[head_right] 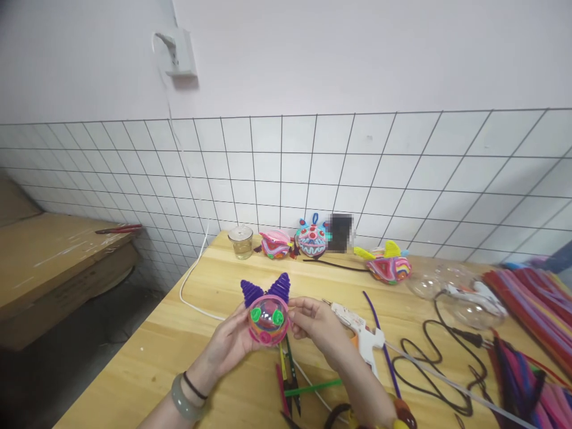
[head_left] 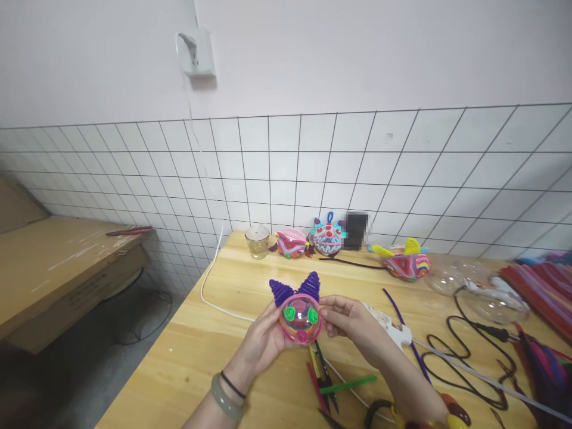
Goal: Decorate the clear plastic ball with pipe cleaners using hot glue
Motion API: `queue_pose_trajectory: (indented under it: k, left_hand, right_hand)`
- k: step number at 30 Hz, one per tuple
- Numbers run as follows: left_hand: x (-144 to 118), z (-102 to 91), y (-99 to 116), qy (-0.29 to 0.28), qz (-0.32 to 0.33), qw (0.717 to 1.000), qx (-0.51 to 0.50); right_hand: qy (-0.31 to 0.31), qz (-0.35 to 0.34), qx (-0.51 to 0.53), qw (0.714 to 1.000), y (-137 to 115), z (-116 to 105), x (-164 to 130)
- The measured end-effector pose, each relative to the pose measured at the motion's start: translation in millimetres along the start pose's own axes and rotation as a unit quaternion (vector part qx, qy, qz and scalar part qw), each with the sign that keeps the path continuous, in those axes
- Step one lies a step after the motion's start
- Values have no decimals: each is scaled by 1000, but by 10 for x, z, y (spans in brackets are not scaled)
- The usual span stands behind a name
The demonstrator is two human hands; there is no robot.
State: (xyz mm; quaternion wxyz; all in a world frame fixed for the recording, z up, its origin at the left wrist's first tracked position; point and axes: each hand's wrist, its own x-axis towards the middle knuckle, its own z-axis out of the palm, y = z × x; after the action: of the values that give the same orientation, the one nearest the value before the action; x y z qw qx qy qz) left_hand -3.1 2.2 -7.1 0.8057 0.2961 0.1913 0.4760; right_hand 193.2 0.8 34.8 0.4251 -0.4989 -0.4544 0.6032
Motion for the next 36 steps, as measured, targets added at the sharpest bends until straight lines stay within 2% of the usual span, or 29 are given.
queue_pose_trajectory:
  k: [10, 30, 36]
  left_hand:
    - [19, -32, -4, -39, -2, 999, -27]
    - [20, -10, -13, -9, 5, 1000, 9]
    - [17, -34, -45, 11, 11, 999, 28]
  right_hand:
    - [6, -14, -13, 1000, 37, -38, 34]
    - [11, -25, -50, 998, -30, -1, -7]
    - [-12, -15, -44, 999, -15, 9, 0]
